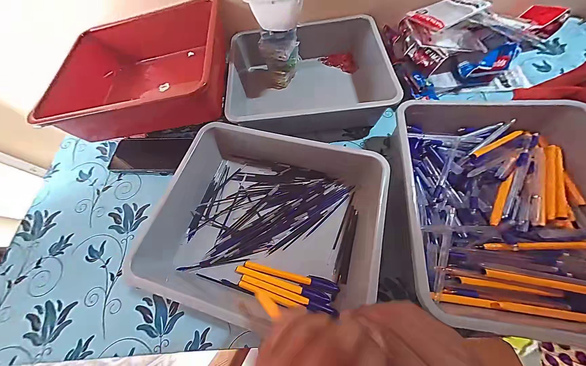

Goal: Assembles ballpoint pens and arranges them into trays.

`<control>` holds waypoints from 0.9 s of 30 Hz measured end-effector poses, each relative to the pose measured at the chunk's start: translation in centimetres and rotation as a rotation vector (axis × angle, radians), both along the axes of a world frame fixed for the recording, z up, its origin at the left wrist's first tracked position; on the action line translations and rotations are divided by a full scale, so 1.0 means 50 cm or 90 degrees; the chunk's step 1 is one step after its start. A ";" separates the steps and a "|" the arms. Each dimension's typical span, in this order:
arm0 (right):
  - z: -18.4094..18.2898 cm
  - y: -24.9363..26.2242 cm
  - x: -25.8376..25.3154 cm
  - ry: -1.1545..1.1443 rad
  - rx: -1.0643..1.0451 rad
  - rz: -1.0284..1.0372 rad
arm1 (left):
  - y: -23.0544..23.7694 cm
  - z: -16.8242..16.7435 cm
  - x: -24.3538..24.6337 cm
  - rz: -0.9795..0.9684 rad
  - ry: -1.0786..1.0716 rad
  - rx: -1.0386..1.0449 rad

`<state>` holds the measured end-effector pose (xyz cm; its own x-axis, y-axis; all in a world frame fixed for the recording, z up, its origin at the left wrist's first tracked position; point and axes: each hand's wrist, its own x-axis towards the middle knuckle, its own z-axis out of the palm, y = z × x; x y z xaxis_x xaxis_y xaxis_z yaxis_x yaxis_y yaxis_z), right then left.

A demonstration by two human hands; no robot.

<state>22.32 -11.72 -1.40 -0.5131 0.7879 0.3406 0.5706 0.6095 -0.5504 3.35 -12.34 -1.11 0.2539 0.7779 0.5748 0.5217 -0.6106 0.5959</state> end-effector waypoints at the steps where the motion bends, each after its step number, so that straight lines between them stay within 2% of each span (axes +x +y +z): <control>1: -0.011 0.005 -0.008 -0.049 0.032 -0.023 | 0.018 -0.007 -0.019 0.080 0.065 0.000; 2: -0.027 0.006 -0.013 -0.076 0.053 -0.041 | 0.042 -0.020 -0.038 0.148 0.144 0.009; 4: -0.058 0.002 -0.017 -0.080 0.071 -0.056 | 0.088 -0.054 -0.075 0.208 0.257 -0.028; 9: -0.089 -0.008 -0.020 -0.014 0.066 -0.070 | 0.141 -0.067 -0.160 0.254 0.376 -0.268; 14: -0.093 0.001 -0.017 0.007 0.063 -0.057 | 0.186 -0.061 -0.176 0.163 0.387 -0.343; 17: -0.091 0.004 -0.016 0.012 0.054 -0.046 | 0.199 -0.059 -0.167 0.140 0.420 -0.352; 27: -0.099 0.004 -0.019 0.046 0.059 -0.051 | 0.203 -0.056 -0.167 0.230 0.390 -0.208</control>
